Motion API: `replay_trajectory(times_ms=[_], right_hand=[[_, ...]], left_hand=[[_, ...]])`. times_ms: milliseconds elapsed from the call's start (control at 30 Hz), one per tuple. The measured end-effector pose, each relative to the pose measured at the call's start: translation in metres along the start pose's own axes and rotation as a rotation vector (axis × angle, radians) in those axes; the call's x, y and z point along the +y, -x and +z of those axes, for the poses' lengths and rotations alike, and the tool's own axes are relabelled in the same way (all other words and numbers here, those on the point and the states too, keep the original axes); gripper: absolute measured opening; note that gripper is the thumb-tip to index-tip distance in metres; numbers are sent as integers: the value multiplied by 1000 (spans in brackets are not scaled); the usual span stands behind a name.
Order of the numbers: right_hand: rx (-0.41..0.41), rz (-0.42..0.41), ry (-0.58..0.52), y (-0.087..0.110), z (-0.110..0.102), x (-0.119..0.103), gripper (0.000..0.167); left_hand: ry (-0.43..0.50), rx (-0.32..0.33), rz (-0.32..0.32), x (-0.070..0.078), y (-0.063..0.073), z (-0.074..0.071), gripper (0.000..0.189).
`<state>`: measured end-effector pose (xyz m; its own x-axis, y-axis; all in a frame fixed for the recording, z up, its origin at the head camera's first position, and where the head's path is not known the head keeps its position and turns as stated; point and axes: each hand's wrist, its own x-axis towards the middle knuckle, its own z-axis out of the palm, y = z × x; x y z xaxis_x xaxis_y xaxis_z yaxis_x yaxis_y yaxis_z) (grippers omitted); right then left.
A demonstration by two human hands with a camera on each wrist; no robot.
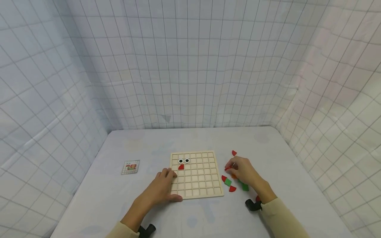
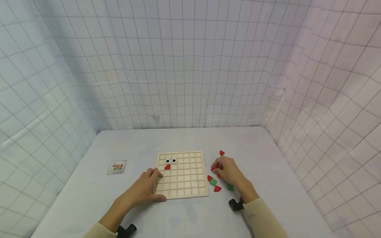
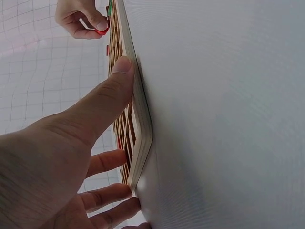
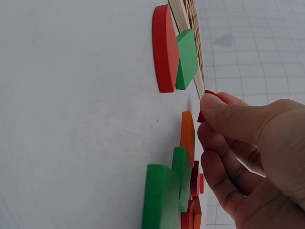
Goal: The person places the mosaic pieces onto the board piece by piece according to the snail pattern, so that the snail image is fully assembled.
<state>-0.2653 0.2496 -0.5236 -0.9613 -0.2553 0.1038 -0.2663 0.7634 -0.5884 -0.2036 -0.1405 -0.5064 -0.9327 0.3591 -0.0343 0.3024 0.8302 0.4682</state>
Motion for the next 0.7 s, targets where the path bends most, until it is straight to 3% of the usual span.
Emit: replay_trajectory(times_ms=[167,400,700], right_hand=[[42,-31,-15,1,-1,-4,13],[47,-9,-103,2,0,-15,11],[49,-166,-161,-1,11,-34,10]], left_hand=[[-10,-1,-19,1,-1,1,88],[-15,-5,-25,4,0,0,88],[-15,-1,-21,4,1,0,88]])
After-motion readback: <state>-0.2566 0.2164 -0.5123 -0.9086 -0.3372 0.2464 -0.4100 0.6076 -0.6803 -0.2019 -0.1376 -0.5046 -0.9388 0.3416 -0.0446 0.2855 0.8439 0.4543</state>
